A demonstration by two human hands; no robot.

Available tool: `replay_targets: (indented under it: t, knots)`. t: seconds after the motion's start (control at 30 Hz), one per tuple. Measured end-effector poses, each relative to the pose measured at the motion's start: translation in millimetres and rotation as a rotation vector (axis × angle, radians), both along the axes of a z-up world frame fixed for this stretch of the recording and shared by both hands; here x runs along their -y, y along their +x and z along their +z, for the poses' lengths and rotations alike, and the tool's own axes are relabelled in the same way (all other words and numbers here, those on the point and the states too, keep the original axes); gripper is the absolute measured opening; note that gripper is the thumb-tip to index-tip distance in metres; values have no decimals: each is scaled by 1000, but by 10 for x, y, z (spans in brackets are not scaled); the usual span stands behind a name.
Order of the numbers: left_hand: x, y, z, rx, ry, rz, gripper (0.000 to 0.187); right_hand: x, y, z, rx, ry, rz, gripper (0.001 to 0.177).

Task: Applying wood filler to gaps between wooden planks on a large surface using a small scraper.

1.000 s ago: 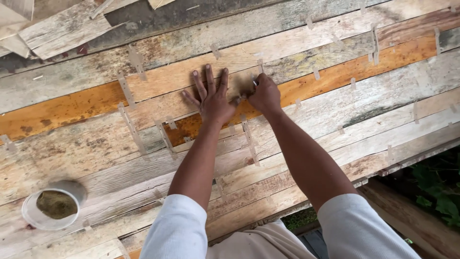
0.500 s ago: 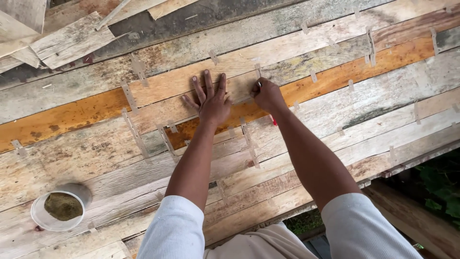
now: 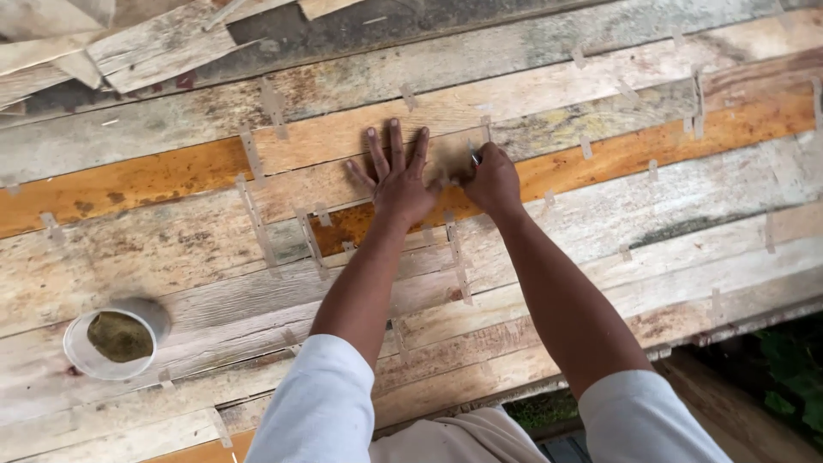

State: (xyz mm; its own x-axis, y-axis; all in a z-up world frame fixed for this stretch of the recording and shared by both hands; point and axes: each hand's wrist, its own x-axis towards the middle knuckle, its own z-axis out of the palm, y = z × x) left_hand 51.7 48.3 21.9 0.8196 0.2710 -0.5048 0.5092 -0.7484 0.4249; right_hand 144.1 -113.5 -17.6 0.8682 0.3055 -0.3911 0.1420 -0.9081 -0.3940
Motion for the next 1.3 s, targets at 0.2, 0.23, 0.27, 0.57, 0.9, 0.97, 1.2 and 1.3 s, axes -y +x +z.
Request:
replay_targets:
  t: [0.2, 0.23, 0.27, 0.57, 0.9, 0.97, 1.2, 1.3]
  knots:
    - [-10, -13, -78, -44, 27, -20, 86, 0, -64, -82, 2, 18, 2, 43]
    - [-43, 7, -31, -43, 37, 2, 86, -25, -21, -59, 3, 29, 24, 43]
    - [-55, 6, 5, -71, 15, -19, 85, -21, -10, -42, -20, -11, 19, 47]
    - [-93, -23, -30, -85, -60, -41, 81, 98, 87, -305, -57, -86, 27, 54]
    - [-76, -35, 29, -71, -54, -22, 87, -9, 14, -246, -28, -107, -23, 69]
    - [-67, -42, 66, -54, -66, -14, 84, 29, 60, -214, -30, -98, -2, 65]
    - [-96, -22, -16, -87, -53, -54, 80, 46, 78, -247, -46, -28, 24, 58]
    - [-104, -39, -52, -67, -77, -47, 78, 130, 156, -370, -62, -45, 54, 52]
